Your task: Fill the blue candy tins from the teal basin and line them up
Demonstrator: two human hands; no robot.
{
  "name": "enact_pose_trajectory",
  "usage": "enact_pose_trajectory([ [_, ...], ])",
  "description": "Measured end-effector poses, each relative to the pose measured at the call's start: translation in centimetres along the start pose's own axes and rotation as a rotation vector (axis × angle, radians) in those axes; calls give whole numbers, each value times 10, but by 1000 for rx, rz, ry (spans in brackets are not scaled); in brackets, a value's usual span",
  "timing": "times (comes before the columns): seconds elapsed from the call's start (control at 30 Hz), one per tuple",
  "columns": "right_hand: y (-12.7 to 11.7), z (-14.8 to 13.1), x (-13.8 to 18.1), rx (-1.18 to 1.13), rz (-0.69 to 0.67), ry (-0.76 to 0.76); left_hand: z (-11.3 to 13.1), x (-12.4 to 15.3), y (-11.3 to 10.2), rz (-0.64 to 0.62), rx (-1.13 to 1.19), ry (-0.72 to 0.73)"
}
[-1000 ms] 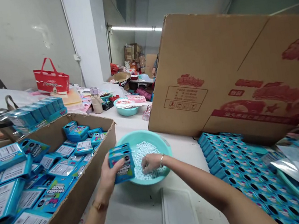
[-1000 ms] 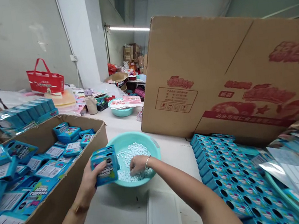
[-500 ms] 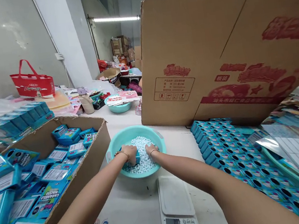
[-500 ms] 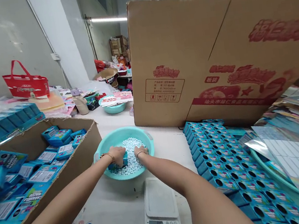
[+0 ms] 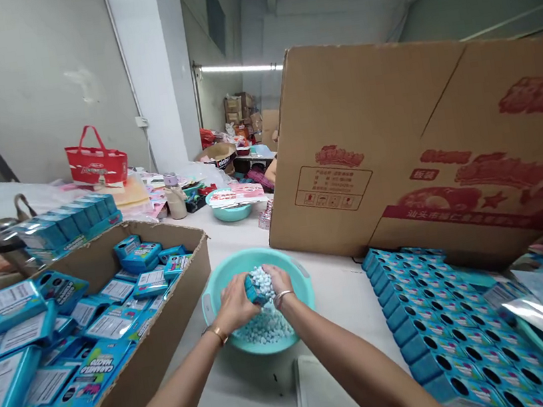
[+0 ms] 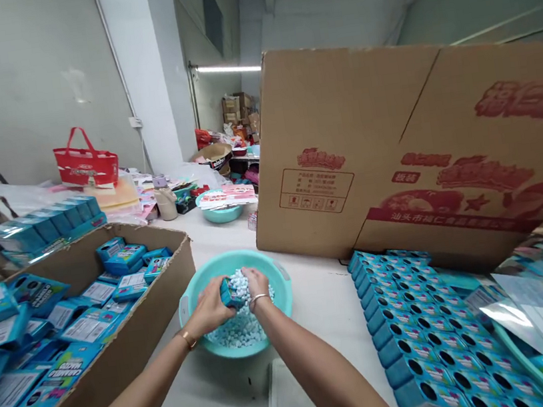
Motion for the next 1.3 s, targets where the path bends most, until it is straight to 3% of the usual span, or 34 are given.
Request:
enact_pose_trajectory([
  [0.17,6,-35,7,-63,-51,-3,9,6,-6,142,59,-21],
  [0.43,15,-54,17,-85,-85,34,17,9,-13,227,92,-37],
  [0.83,5,-50,23,-115,-130,135,20,3,-16,158,7,-66],
  [1.3,3,-49,37,-220,-173,98,20,7,-20,129,-2,-20],
])
Point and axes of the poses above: each hand's wrist, its own x-axis away from the middle knuckle, its own y-axis out of the palm, z = x × y, the point moved 5 cm from there along -x, towards the middle knuckle, and after that the axes turned 10 degrees about y, right-handed, at the moved point
